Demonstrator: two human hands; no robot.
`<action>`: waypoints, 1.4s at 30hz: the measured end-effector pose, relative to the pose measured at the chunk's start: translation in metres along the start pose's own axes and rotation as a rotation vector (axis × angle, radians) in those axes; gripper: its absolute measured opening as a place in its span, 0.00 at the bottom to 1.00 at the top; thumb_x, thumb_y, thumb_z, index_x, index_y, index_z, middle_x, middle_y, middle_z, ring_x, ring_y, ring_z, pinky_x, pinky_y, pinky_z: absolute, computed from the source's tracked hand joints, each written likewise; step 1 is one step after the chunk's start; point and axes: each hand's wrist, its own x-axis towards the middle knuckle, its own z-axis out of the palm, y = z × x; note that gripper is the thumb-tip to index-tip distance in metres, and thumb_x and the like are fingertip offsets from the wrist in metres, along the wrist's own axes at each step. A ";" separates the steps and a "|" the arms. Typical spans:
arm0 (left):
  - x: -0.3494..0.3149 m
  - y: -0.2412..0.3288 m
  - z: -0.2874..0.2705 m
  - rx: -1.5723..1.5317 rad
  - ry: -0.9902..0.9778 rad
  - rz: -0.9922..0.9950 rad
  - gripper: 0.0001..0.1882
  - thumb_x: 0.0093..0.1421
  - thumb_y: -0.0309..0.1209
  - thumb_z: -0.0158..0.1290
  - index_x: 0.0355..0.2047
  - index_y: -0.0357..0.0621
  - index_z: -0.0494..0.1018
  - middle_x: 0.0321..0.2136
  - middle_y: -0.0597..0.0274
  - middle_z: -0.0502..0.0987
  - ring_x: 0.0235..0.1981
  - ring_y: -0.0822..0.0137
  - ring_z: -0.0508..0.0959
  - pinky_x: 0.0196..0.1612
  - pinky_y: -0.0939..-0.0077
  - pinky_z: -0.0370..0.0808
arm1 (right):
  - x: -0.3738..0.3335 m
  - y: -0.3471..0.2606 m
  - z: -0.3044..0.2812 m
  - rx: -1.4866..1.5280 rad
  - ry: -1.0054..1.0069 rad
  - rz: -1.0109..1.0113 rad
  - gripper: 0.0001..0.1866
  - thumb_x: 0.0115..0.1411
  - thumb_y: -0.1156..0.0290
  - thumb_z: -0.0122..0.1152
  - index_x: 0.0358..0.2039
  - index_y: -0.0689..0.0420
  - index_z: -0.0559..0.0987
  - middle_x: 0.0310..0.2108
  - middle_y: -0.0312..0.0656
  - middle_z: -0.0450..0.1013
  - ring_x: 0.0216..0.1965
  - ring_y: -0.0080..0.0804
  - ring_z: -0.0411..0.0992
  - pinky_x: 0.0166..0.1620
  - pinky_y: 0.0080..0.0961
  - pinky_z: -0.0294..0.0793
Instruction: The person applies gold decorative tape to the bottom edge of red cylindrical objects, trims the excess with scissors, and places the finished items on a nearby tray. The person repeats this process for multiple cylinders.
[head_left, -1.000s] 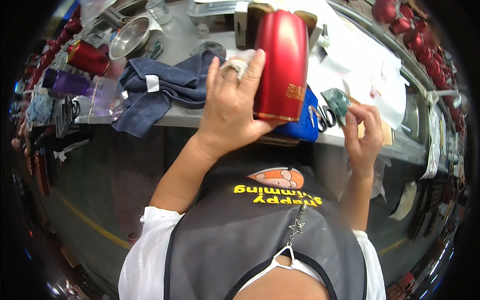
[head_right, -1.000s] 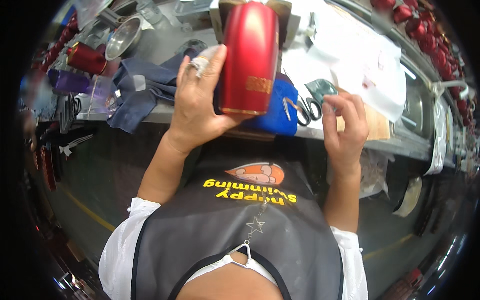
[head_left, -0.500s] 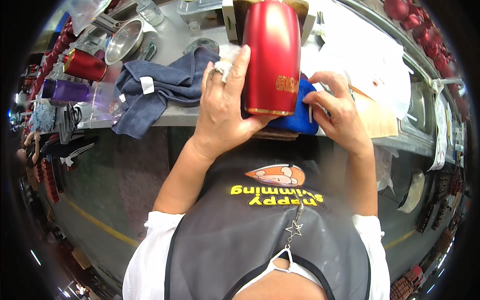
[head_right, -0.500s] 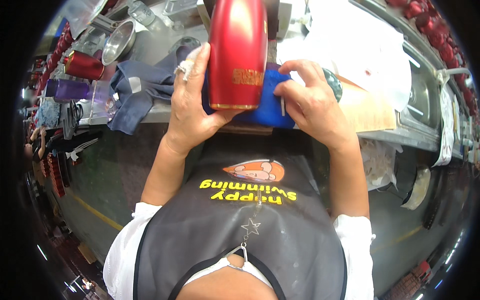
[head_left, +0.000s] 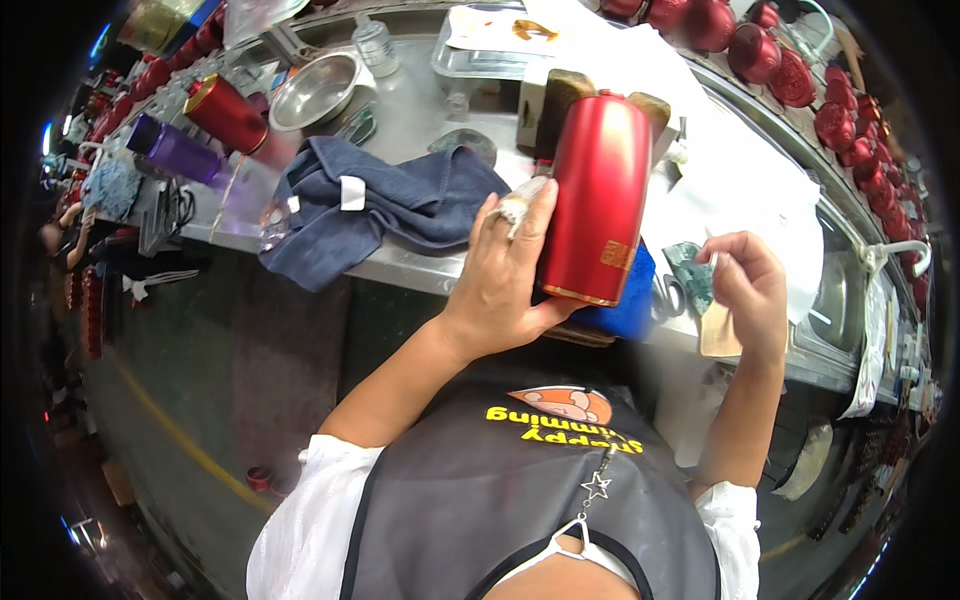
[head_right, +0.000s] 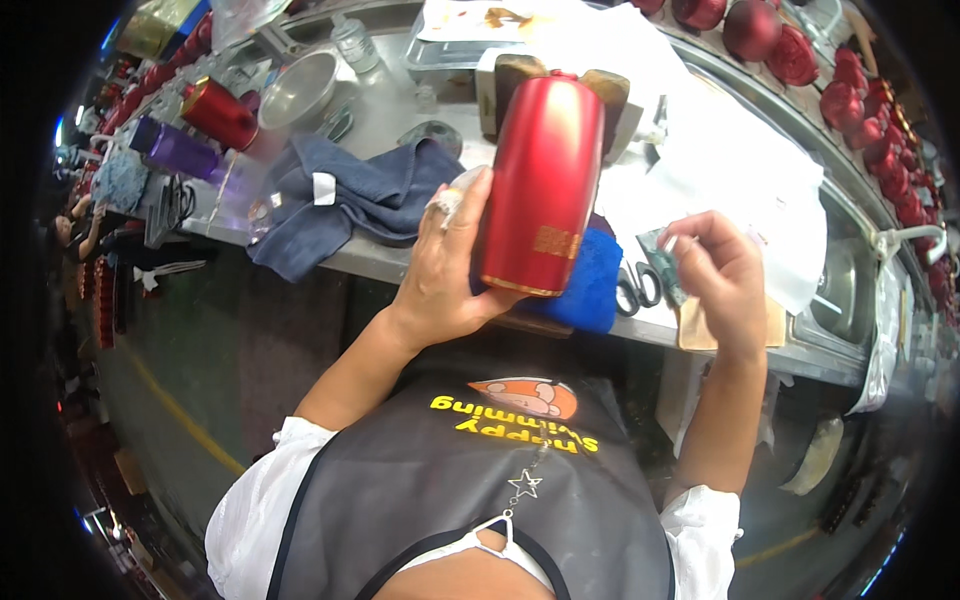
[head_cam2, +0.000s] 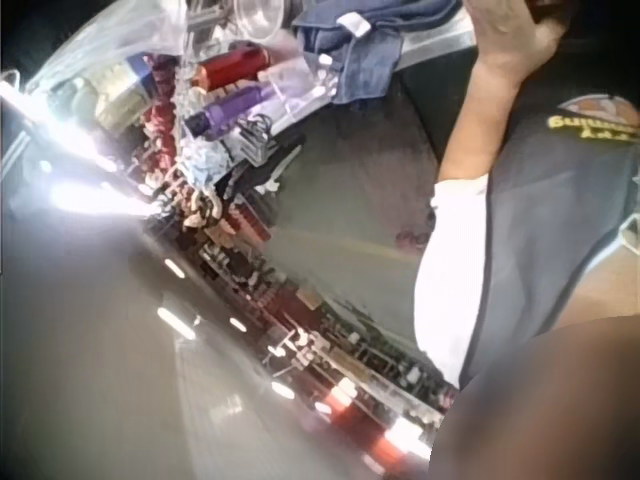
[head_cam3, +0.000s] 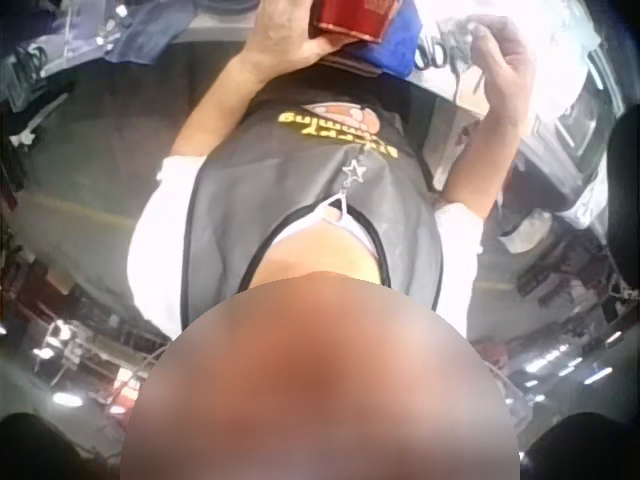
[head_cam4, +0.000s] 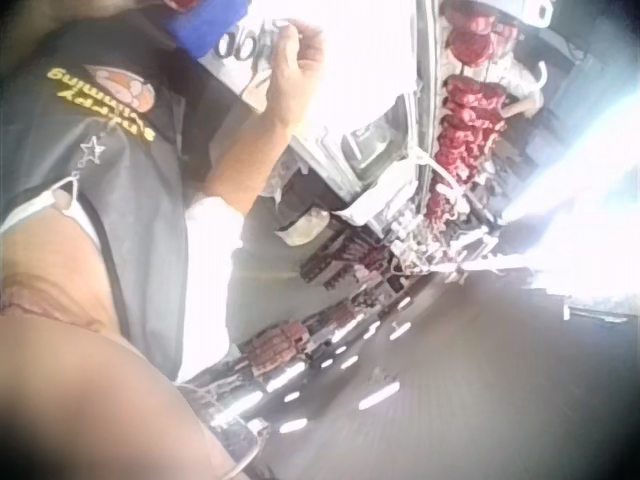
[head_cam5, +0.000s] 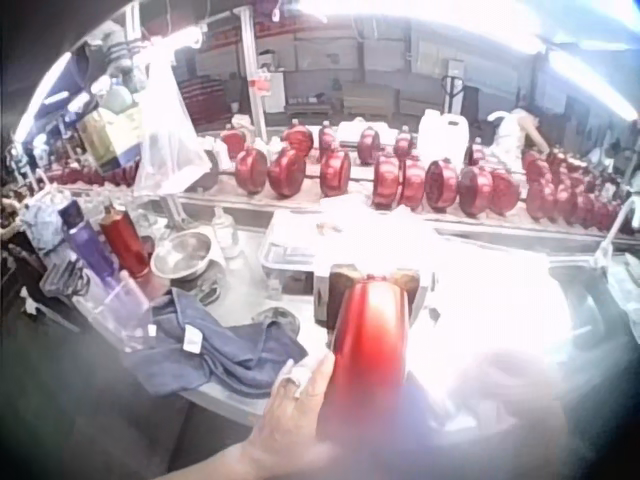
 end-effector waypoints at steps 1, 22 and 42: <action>-0.001 -0.001 0.000 0.002 -0.023 -0.015 0.59 0.51 0.47 0.70 0.73 0.33 0.50 0.63 0.39 0.65 0.63 0.42 0.67 0.69 0.36 0.55 | 0.008 0.001 -0.012 -0.098 0.069 -0.031 0.06 0.68 0.73 0.58 0.39 0.61 0.80 0.28 0.29 0.73 0.23 0.10 0.60 0.26 0.11 0.58; -0.003 -0.006 0.003 0.032 0.084 -0.001 0.53 0.49 0.50 0.70 0.70 0.37 0.60 0.52 0.41 0.71 0.57 0.43 0.71 0.67 0.33 0.56 | 0.101 0.010 -0.056 -0.556 0.107 -0.023 0.11 0.66 0.64 0.62 0.33 0.59 0.80 0.25 0.27 0.69 0.24 0.12 0.61 0.29 0.14 0.62; -0.001 0.002 -0.006 -0.417 0.010 -0.122 0.50 0.58 0.46 0.64 0.69 0.27 0.54 0.64 0.29 0.62 0.65 0.35 0.63 0.70 0.51 0.57 | -0.030 -0.022 0.106 -0.228 -0.037 -0.077 0.05 0.61 0.80 0.63 0.29 0.64 0.76 0.22 0.29 0.71 0.23 0.11 0.64 0.27 0.14 0.63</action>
